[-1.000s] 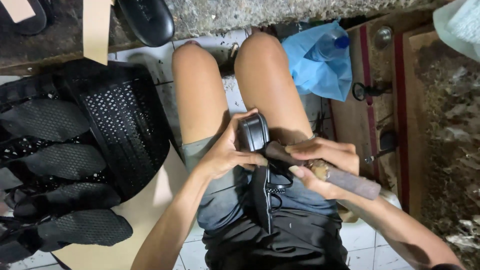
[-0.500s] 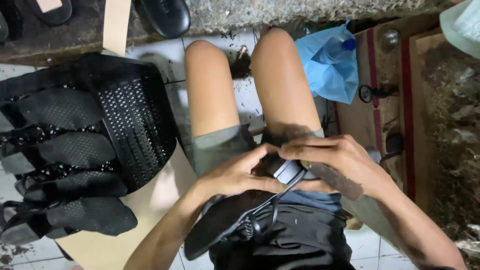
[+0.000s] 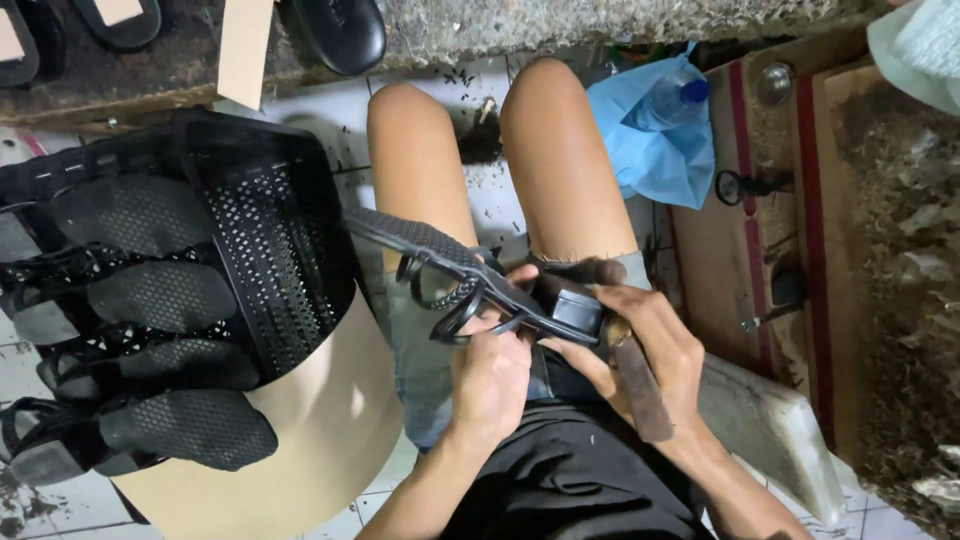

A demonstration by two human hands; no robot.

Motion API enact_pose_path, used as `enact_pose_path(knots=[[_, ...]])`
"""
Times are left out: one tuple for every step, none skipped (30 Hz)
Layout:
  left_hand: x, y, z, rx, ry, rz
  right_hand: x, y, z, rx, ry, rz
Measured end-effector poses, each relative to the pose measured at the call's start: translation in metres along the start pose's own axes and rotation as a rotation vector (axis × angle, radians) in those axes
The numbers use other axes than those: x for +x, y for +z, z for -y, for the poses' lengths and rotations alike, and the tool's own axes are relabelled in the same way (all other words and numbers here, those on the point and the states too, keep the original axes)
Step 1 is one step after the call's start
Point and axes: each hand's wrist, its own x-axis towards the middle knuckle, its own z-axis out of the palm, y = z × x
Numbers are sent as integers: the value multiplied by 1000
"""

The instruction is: Assembling sandals by heating components, attaching soles, hammering them for a secure bond, and trimming excess material with a knife.

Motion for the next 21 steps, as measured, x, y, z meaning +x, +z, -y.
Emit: enact_pose_path(knots=[[0,7,-8,1,3,-2,-6,-1,0,3,-2,1],[0,15,-15,28,-30,-86,-12,-2,-1,20,82,74],[2,22,-23,57,-59,-168,-18,-2,-2,37,164,144],[5,18,-28,59,-54,-167,-22,-7,-8,41,159,142],[8,14,-32,97,-168,-132,-27,-12,-15,138,210,214],[12,9,-35,135,-282,-97,-32,-16,-22,236,259,287],[13,4,-35,134,-292,-102,-32,-24,-26,234,270,289],[15,-1,-35,160,-394,-79,-32,-31,-31,326,367,289],[17,-7,-34,185,-491,-55,-30,-38,-37,418,460,290],[18,-4,-33,182,-496,-59,-30,-38,-37,417,466,293],[19,-2,-33,218,-571,-95,-28,-38,-36,484,675,240],[21,1,-33,254,-647,-132,-27,-38,-36,548,884,182],[21,1,-30,250,-654,-137,-26,-34,-37,545,892,185],[20,1,-27,305,-634,-140,-24,-29,-39,748,922,138],[21,0,-25,361,-611,-141,-22,-24,-41,952,942,86],[19,-4,-20,358,-615,-143,-24,-22,-43,949,947,87],[17,-8,-16,344,-608,-151,-24,-20,-46,1005,963,69],[16,-12,-12,331,-602,-159,-25,-17,-49,1060,978,50],[15,-15,-11,329,-599,-165,-20,-18,-47,1062,980,57],[14,-18,-10,301,-597,-143,-15,-18,-45,1017,930,91],[14,-21,-8,273,-598,-116,-10,-18,-44,968,879,119]])
